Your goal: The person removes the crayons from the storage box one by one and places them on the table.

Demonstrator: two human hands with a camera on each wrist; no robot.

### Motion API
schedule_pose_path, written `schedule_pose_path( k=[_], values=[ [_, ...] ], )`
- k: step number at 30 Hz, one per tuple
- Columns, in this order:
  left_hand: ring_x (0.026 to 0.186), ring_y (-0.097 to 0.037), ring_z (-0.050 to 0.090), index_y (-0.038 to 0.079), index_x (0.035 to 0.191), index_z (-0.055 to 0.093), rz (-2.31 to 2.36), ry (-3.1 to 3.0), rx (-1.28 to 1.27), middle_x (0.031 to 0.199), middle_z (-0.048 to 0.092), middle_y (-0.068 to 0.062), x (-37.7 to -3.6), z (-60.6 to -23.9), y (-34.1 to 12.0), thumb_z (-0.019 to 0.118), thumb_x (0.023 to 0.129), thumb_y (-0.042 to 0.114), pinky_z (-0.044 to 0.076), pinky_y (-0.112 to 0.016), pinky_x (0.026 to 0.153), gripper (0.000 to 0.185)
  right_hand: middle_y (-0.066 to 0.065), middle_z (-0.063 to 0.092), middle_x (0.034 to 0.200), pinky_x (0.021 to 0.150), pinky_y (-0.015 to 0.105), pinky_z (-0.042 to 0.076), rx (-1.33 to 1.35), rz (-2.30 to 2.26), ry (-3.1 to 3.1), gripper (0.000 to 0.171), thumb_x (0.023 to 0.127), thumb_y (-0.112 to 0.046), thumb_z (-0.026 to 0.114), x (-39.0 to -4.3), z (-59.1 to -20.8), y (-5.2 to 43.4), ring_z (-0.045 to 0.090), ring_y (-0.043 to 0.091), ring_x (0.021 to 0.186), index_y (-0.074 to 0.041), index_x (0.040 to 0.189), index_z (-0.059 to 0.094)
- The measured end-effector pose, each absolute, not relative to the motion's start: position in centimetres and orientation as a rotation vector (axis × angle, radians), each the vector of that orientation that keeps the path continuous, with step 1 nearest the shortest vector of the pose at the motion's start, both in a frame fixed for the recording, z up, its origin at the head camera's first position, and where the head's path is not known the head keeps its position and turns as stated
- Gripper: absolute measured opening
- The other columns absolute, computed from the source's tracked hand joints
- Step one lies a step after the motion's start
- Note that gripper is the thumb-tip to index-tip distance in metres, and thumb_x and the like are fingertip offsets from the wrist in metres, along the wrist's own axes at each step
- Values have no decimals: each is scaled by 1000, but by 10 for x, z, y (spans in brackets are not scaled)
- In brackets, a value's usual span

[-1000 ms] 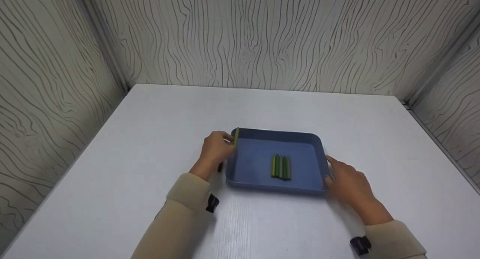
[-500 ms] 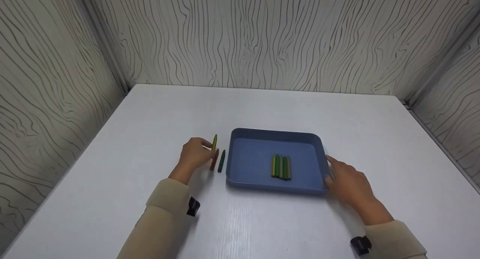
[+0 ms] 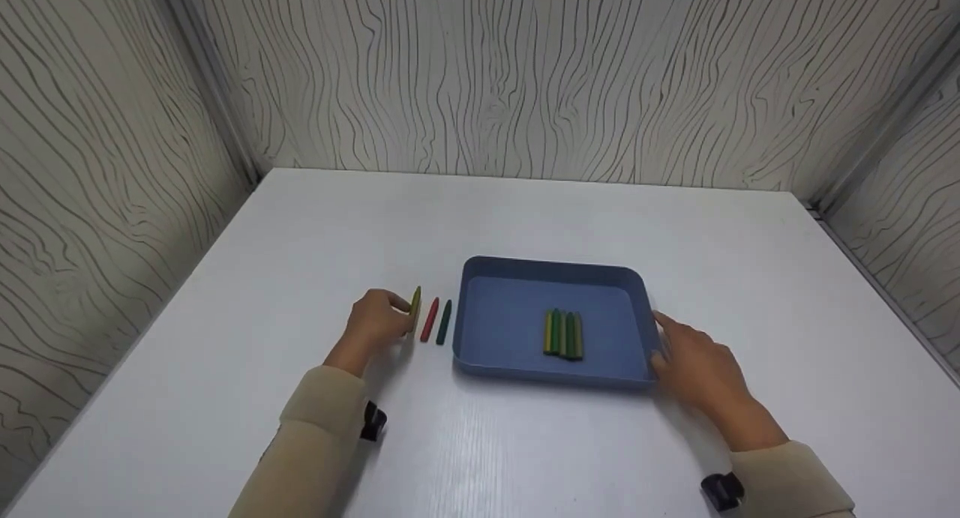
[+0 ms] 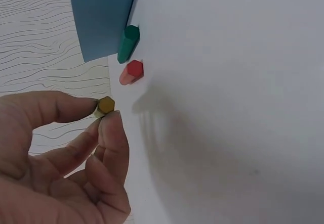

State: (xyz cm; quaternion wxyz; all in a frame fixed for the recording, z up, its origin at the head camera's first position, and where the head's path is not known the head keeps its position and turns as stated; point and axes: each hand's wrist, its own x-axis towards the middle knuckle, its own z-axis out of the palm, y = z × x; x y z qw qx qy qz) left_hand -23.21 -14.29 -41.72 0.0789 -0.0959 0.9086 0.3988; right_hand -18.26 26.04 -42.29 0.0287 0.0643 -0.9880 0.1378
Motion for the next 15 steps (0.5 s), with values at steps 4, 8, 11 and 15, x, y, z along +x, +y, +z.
schedule_pose_path(
  k=[4,8,11,15],
  values=[
    [83,-23,58,-4,110,65,1183,2701,-288,91,65,-10,-232,-421,-144,67,84,13,47,-39,78,30,29,53,126,86,62,38,196,428,-3049,56,88,-12,55,-183,-424,261,49,49,113,5,139,41],
    [83,-23,59,-5,106,66,1177,2701,-278,90,65,-11,-233,-425,-144,67,83,11,47,-39,79,28,29,53,126,86,62,38,199,428,-3040,56,88,-13,56,-183,-424,261,49,49,113,5,139,41],
    [83,-24,59,-6,103,68,1167,2719,-260,89,66,-12,-233,-427,-144,67,82,9,48,-39,79,26,29,53,126,86,62,38,201,429,-3036,56,88,-13,56,-183,-425,261,49,49,113,5,139,42],
    [83,-24,58,-6,101,68,1162,2723,-266,89,66,-12,-234,-430,-144,67,81,8,48,-39,79,25,30,53,126,86,62,38,201,425,-3036,55,88,-13,56,-183,-424,261,49,49,113,5,139,41]
  ],
)
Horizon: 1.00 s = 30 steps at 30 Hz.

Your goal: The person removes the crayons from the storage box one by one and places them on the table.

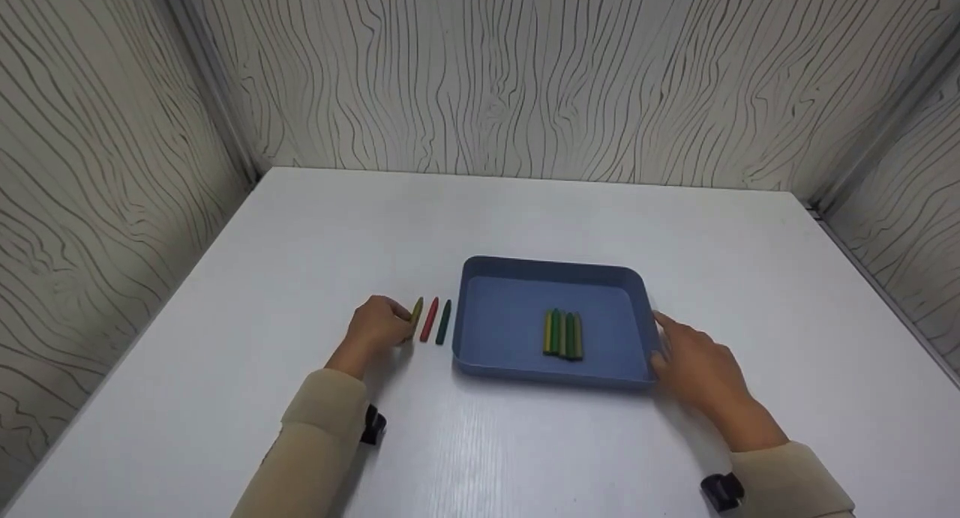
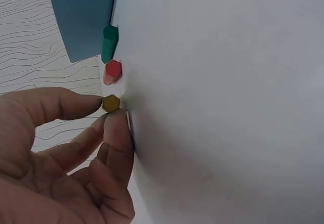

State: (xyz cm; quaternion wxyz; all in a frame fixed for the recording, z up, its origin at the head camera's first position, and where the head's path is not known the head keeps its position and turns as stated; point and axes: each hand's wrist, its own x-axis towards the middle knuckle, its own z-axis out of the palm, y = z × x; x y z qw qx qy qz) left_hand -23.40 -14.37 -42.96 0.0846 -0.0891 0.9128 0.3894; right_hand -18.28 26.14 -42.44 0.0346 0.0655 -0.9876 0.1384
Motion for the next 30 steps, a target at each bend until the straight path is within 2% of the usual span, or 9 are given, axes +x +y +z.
schedule_pose_path(
  k=[13,20,27,30],
  values=[
    [83,-25,59,-4,97,69,1096,2792,-254,88,66,-12,-231,-430,-140,67,81,8,49,-40,76,21,29,52,127,86,60,39,202,442,-3044,55,89,-13,55,-181,-423,261,49,48,113,5,140,41],
    [81,-25,61,-5,100,68,1101,2788,-263,89,66,-12,-231,-430,-140,70,80,9,50,-38,73,25,29,51,129,87,61,38,197,453,-3049,56,89,-13,55,-181,-423,261,47,48,115,4,140,40],
    [104,-33,57,-5,113,63,1124,2789,-326,113,62,-20,-229,-425,-144,66,83,15,45,-46,88,36,29,51,129,87,60,38,208,454,-3036,55,89,-13,55,-181,-423,261,48,48,114,5,139,41],
    [108,-35,56,-5,120,60,1111,2834,-316,117,61,-22,-228,-422,-146,66,86,18,45,-48,89,42,29,52,128,86,60,38,211,450,-3029,55,89,-13,55,-181,-423,261,48,48,114,5,139,41]
  ],
)
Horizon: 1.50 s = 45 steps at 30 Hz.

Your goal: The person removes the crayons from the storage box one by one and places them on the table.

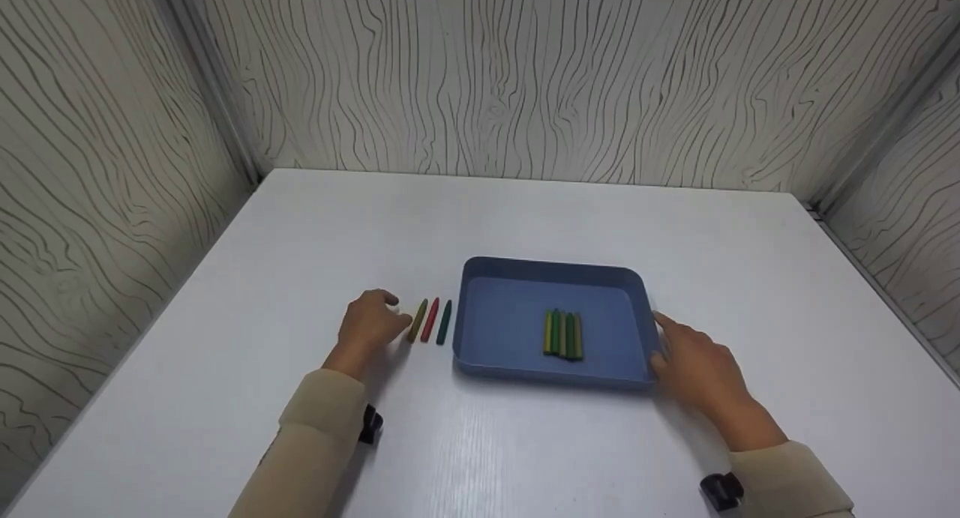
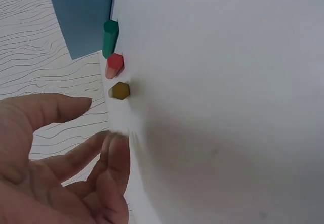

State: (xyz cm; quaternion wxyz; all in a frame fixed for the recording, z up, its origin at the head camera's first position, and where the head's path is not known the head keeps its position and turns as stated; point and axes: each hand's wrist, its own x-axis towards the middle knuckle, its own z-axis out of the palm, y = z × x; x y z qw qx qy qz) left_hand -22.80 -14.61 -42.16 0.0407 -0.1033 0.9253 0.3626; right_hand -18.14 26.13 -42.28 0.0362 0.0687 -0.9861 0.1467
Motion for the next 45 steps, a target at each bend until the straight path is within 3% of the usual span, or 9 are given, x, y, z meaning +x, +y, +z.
schedule_pose_path(
  k=[7,13,19,45],
  values=[
    [114,-42,50,-3,135,49,868,3017,-241,125,53,-24,-226,-417,-150,72,81,40,41,-57,87,73,29,52,128,86,62,38,196,432,-3049,55,89,-13,54,-184,-423,261,48,49,114,5,140,40],
    [134,-47,25,-2,144,37,742,3071,-213,145,31,-31,-227,-414,-146,67,80,55,22,-70,97,91,29,51,130,87,62,37,198,434,-3049,55,90,-13,53,-184,-423,261,47,48,115,6,140,40],
    [138,-48,10,2,148,31,705,3105,-202,151,16,-31,-227,-410,-141,62,78,66,12,-72,99,100,29,51,129,88,62,36,202,439,-3048,55,90,-13,53,-184,-422,261,46,49,116,6,139,40],
    [140,-41,12,8,147,36,738,3177,-31,152,19,-24,-229,-398,-79,65,76,65,13,-64,105,95,28,55,124,83,61,39,224,449,-3020,54,89,-13,53,-184,-424,262,51,48,111,5,138,42]
  ],
)
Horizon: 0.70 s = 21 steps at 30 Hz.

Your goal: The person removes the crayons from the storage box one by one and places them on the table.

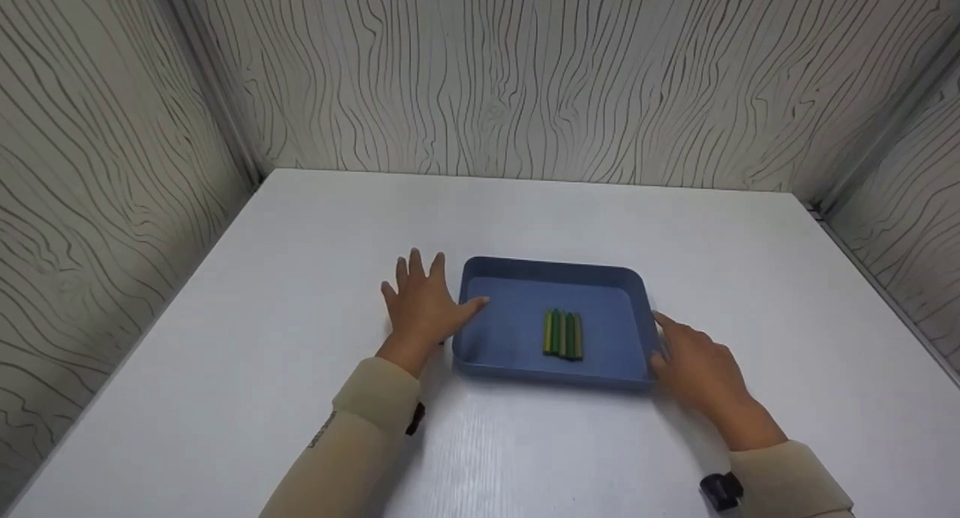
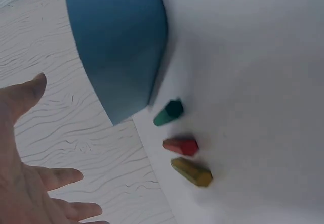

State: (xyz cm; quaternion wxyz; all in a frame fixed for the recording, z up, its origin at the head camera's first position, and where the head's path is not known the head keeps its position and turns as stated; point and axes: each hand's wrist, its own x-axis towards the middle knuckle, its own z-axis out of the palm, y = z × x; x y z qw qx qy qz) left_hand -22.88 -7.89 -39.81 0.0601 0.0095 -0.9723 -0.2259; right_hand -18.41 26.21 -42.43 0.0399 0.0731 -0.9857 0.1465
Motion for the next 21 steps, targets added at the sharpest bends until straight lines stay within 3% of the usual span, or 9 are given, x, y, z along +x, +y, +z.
schedule_pose_path(
  k=[15,21],
  values=[
    [139,-40,20,9,146,38,-607,-3001,-103,151,25,-22,-226,-400,-31,64,78,64,18,-62,105,91,29,51,129,87,63,36,225,460,-3031,54,90,-13,52,-183,-423,263,47,48,116,5,140,40],
    [137,-39,24,9,144,42,-551,-2987,-155,149,30,-22,-224,-405,-14,65,79,61,21,-61,104,87,28,54,126,81,60,40,227,437,-3025,54,88,-12,54,-183,-425,263,51,47,112,5,138,43]
  ],
)
